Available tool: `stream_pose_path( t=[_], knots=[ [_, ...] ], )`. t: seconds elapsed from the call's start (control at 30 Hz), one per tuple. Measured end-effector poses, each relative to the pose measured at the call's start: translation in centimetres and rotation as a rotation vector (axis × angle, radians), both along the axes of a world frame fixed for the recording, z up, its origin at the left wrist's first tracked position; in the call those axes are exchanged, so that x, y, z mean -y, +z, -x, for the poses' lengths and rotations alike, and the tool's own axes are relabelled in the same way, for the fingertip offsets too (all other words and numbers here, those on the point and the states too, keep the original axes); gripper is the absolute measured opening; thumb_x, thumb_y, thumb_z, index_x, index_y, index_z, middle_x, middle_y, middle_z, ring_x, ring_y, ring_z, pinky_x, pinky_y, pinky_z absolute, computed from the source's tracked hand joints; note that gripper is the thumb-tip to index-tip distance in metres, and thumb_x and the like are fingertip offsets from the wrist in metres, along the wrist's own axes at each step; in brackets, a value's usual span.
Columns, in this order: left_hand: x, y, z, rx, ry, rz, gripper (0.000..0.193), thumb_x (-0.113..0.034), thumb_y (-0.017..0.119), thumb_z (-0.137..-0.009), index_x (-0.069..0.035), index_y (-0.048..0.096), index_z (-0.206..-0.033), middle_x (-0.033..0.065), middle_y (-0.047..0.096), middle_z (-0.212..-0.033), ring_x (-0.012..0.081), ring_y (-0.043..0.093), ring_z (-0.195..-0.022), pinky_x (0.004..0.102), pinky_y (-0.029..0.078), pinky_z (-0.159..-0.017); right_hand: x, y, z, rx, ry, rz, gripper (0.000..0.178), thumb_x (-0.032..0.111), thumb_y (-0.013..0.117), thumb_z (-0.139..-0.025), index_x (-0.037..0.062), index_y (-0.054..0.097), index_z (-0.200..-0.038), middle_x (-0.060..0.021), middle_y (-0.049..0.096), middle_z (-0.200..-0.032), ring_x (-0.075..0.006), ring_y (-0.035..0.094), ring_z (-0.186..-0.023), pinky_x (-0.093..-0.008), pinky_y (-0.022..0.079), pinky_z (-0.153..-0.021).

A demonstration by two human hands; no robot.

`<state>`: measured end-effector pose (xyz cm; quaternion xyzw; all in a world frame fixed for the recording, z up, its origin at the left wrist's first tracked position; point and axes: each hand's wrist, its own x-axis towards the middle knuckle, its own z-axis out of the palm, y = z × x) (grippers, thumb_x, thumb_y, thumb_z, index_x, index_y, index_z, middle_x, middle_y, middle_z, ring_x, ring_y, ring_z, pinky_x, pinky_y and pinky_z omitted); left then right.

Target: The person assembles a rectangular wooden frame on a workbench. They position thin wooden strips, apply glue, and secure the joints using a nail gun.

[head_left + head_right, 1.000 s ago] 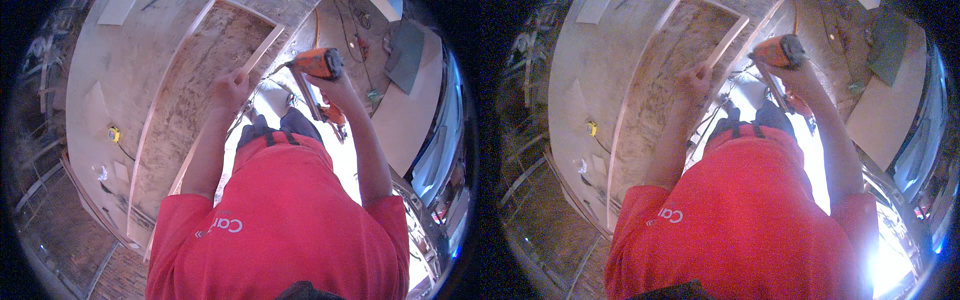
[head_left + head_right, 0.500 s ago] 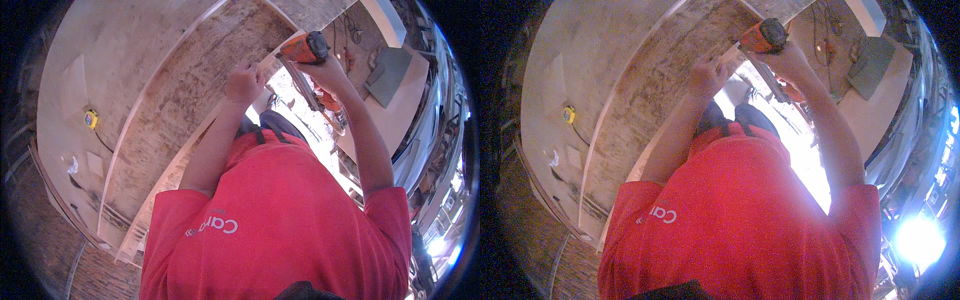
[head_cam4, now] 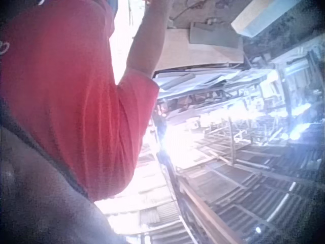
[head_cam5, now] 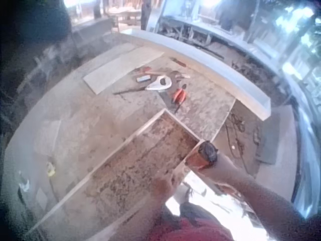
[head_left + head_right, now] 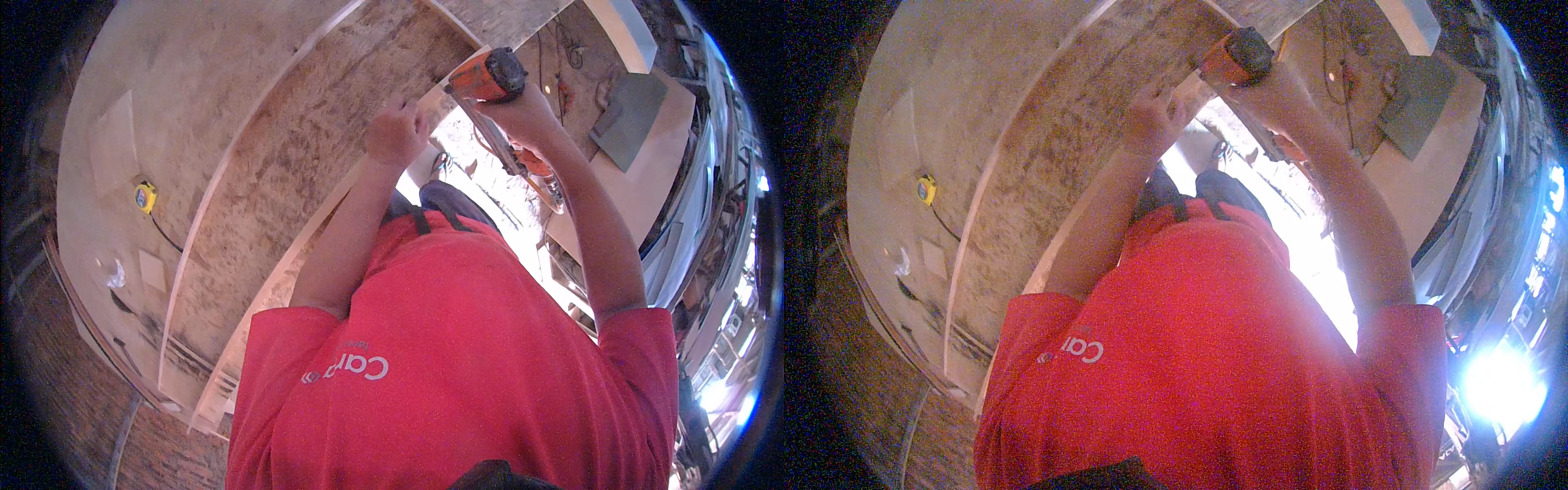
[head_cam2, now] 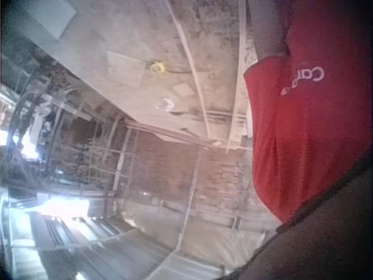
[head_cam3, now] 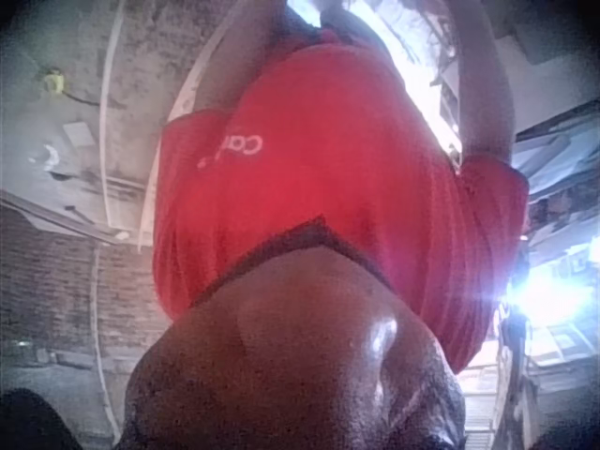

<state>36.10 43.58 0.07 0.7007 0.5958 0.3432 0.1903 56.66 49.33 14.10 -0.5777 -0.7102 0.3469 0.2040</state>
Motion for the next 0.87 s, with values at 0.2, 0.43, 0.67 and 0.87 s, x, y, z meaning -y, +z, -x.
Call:
stream_pose_path(
  t=[0.2, 0.43, 0.67, 0.87],
  knots=[
    [-0.2, 0.9, 0.8, -0.055, -0.029, 0.086, 0.021, -0.022, 0.073, -0.083, -0.003, 0.068, -0.093, 0.0204, 0.067, -0.096, 0.0424, 0.068, -0.088, 0.0523, 0.057, -0.076, 0.6, 3.9, 0.3, 0.024, -0.311, 0.501, 0.040, 0.026, 0.086, -0.083, 0.0071, 0.068, -0.113, 0.0020, 0.055, -0.062, -0.0094, 0.051, -0.047, -0.0288, 0.041, -0.042],
    [3.3, 1.9, 2.8, -0.060, 0.045, 0.139, 0.022, -0.021, 0.074, -0.079, -0.003, 0.070, -0.091, 0.0212, 0.067, -0.094, 0.0429, 0.067, -0.086, 0.0520, 0.056, -0.076, 4.9, 2.7, -3.1, -0.079, -0.435, 0.410, 0.032, 0.024, 0.084, -0.085, 0.0067, 0.068, -0.106, 0.0034, 0.053, -0.061, -0.0084, 0.048, -0.044, -0.0271, 0.038, -0.039],
    [3.9, 3.3, 3.6, -0.075, 0.027, 0.162, 0.018, -0.019, 0.073, -0.079, -0.003, 0.069, -0.085, 0.0210, 0.066, -0.088, 0.0413, 0.067, -0.084, 0.0513, 0.055, -0.075, 8.7, 0.3, -4.8, -0.074, -0.470, 0.371, 0.034, 0.026, 0.084, -0.086, 0.0033, 0.071, -0.108, 0.0017, 0.060, -0.067, -0.0072, 0.053, -0.048, -0.0274, 0.042, -0.041],
    [3.5, 3.3, 3.6, -0.085, 0.005, 0.220, 0.017, -0.017, 0.074, -0.079, -0.002, 0.068, -0.084, 0.0207, 0.067, -0.091, 0.0403, 0.067, -0.088, 0.0483, 0.055, -0.075, 10.3, -0.5, -5.8, -0.171, -0.522, 0.333, 0.038, 0.026, 0.084, -0.086, 0.0066, 0.072, -0.116, 0.0009, 0.064, -0.072, -0.0076, 0.056, -0.053, -0.0262, 0.045, -0.044]
  ],
)
